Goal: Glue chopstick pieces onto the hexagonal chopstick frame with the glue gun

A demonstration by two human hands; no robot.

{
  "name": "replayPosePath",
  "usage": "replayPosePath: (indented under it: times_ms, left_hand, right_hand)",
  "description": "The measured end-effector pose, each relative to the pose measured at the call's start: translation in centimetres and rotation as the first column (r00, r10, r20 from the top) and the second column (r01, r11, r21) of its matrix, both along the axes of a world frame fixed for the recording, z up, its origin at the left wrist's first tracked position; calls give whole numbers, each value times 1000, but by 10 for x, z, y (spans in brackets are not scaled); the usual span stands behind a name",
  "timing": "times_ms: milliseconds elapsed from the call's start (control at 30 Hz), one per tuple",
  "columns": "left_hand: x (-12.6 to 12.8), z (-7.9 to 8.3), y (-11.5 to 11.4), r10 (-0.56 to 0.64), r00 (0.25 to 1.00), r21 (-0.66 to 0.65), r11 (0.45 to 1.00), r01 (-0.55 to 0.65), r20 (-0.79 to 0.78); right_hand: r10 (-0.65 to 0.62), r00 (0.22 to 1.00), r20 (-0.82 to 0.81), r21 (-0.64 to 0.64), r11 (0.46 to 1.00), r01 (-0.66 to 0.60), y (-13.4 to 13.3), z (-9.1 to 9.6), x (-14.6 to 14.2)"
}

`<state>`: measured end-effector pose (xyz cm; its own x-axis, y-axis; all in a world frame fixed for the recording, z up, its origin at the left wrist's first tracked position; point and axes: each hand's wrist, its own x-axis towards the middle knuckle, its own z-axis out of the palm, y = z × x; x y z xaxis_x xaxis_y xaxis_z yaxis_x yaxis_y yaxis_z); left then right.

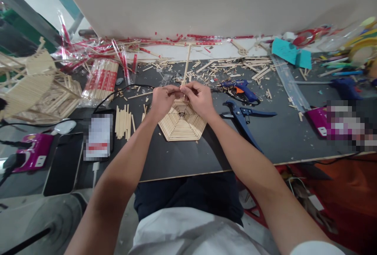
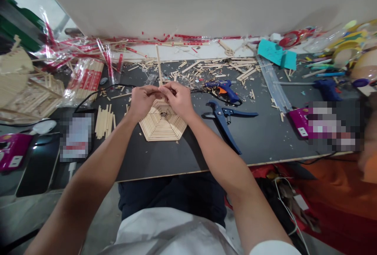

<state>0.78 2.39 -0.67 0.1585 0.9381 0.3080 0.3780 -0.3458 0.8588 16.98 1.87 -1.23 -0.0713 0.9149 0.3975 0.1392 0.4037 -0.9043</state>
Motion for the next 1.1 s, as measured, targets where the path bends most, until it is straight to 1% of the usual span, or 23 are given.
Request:
replayPosePath:
  times_ms: [167, 267, 367, 500, 733, 867, 1000, 1100]
  left_hand:
    - [0, -1, 1, -3, 1000, -9, 1000, 3, 7]
    - [0, -1, 2, -13, 1000, -17, 1000, 14, 21]
    - [-1, -1, 2, -20, 999, -20, 1000, 21, 24]
    - [-1, 2, 2, -31, 999, -24, 999, 31, 14]
    - [-1, 3, 2, -36, 998, -51, 998, 39, 60]
    - [-2, 1, 3, -39, 996, -70, 997, 44, 75]
    - [-2, -1, 4, -42, 994, -71, 996, 49, 98]
    - [-2, 0, 3, -37, 995, -69, 997, 43, 93]
  right_hand:
    - [1, 1000, -1, 11, 1000, -1, -1, 1, 1]
    - [-14, 1000, -7, 61, 998, 14, 0, 1, 3]
    - [-38, 999, 29, 91, 995, 35, 2, 2, 4]
    - [-44, 997, 66, 58, 998, 40, 3, 1, 4]
    - [-15, 1000, -1, -36, 999, 15, 2, -1, 0]
    - [8, 999, -39, -21, 1000, -8, 0, 2, 0]
    - [0, 1000, -19, -7, 1000, 0, -2, 4, 0]
    - [-3, 1000, -2, -26, 1000, 3, 0, 3, 0]
